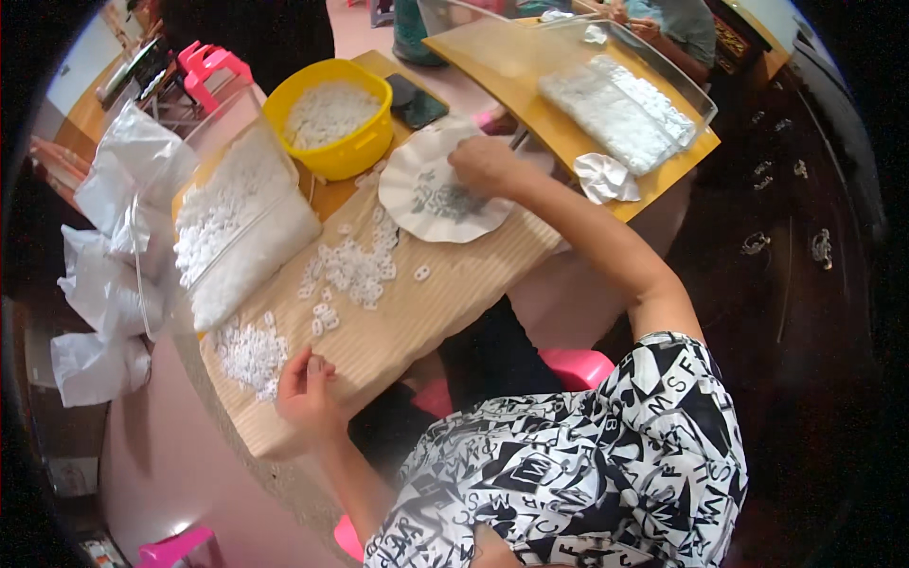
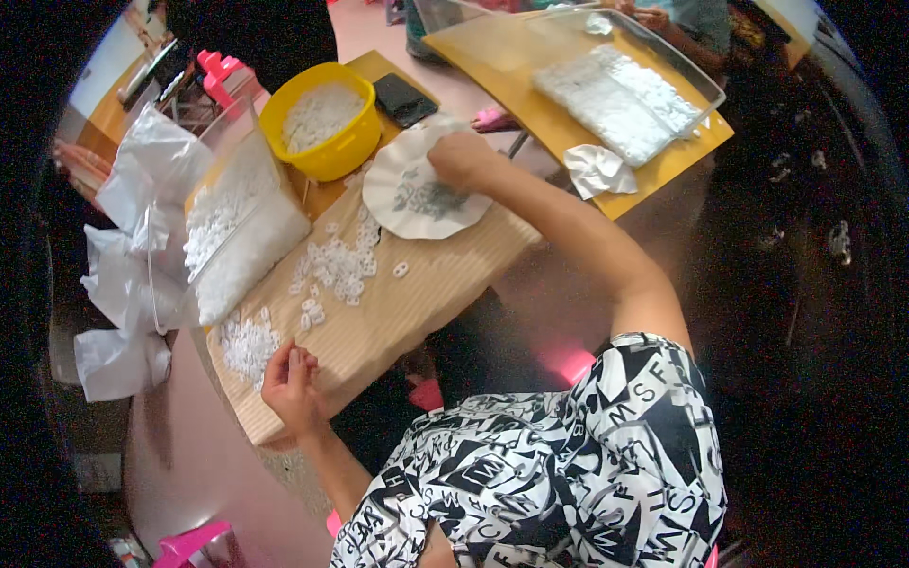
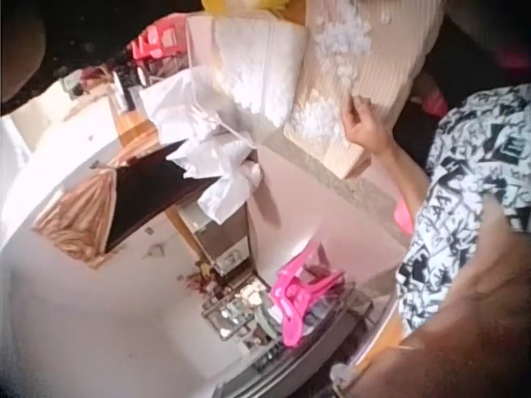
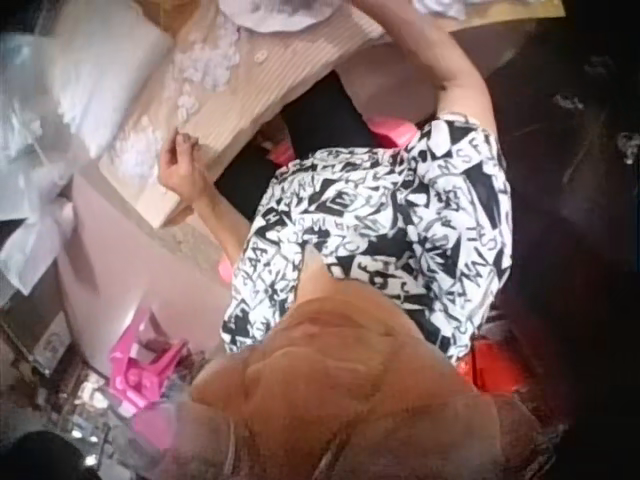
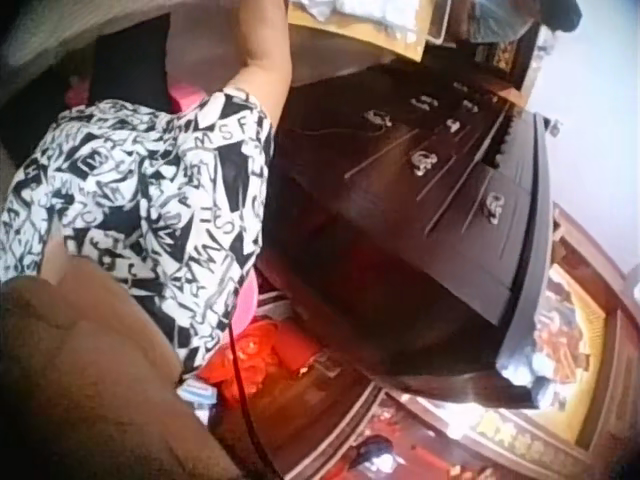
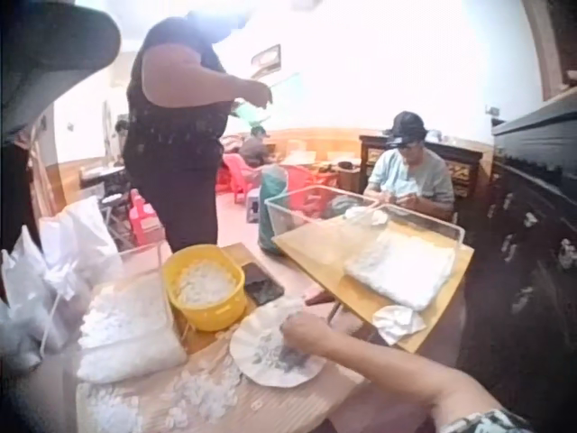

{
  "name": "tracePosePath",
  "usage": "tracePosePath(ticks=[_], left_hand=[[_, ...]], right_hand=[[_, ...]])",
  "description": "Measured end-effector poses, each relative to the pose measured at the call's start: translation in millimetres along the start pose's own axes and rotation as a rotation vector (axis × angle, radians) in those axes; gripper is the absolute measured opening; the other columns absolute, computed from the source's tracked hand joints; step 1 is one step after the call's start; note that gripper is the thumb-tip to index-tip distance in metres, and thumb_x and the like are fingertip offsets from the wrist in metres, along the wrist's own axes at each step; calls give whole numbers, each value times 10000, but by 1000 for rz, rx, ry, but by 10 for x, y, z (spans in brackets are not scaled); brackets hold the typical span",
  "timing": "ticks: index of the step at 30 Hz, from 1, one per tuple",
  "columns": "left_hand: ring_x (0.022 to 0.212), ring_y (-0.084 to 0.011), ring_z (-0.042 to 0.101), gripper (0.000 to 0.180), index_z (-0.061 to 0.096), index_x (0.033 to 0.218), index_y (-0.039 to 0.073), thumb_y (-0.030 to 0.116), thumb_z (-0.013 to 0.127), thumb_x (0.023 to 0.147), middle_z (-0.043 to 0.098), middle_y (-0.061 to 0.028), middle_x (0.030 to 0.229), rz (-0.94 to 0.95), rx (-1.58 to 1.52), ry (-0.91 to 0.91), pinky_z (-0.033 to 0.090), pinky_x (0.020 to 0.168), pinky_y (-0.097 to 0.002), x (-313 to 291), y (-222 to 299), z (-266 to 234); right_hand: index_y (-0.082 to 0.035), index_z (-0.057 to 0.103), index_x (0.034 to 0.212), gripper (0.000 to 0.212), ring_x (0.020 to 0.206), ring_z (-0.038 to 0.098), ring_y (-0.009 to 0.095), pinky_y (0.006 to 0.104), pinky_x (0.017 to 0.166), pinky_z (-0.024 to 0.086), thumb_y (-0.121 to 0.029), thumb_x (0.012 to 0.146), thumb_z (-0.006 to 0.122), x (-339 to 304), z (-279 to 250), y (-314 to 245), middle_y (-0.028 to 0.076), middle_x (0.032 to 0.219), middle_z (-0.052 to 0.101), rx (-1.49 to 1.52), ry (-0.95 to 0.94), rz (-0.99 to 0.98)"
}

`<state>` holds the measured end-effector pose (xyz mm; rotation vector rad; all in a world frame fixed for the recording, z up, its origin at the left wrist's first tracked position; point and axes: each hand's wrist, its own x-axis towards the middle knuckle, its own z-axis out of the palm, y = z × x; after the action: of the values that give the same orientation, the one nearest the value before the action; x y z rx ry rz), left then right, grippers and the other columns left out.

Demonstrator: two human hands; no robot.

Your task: Assembling small white plastic components by hand at a workstation.

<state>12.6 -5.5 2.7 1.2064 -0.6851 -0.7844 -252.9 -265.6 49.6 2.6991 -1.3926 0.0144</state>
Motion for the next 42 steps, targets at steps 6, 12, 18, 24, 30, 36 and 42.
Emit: tracePosePath(ticks=[6,12,18,24,30,36,42], left_hand=[[609,-120,519,190,564,974,-38,35,564,798,552,-64,732,-33,98,28,412,528,-203,10,23,9],[642,-109,514,199,570,972,-46,29,572,787,558,-46,782,76,350,43,421,576,-197,92,-24,14],[852,-314,493,273,573,968,24,50,588,698,519,-161,931,695,1013,-106,406,734,-386,328,-21,225],[772,-308,480,214,591,860,46,18,595,648,526,-136,851,716,1030,-182,399,689,-389,468,-152,326],[763,-294,499,169,581,787,24,-37,595,630,516,-137,827,708,915,-195,414,675,-378,477,-132,313],[764,-304,496,153,577,777,21,-31,588,634,509,-156,875,764,982,-148,403,692,-395,446,-91,337],[693,-239,509,72,603,769,12,-5,583,701,543,-112,790,547,684,-104,409,625,-323,478,-111,376]], right_hand=[[1,613,741,165,776,586,347,413,657,477,-84,715,475,-34,32,-65,213,798,587,-41,2,-35],[17,606,766,176,800,570,361,413,678,474,-85,721,470,-47,-56,-61,226,837,572,69,78,-26],[-8,551,729,133,760,542,332,413,660,454,-104,734,460,-179,-32,-211,195,781,547,47,109,-87],[-14,572,756,128,768,560,309,389,662,476,-85,725,469,-237,-18,-220,177,786,556,12,99,-81],[-12,569,773,112,806,556,305,378,697,466,-52,703,491,-282,-156,-203,155,797,561,94,48,-142],[-11,563,749,104,782,559,299,374,685,466,-74,679,519,-237,-29,-366,165,770,566,39,131,-136],[-40,563,855,160,737,566,318,410,649,456,-68,719,483,-108,270,-110,179,746,564,34,114,-118]])
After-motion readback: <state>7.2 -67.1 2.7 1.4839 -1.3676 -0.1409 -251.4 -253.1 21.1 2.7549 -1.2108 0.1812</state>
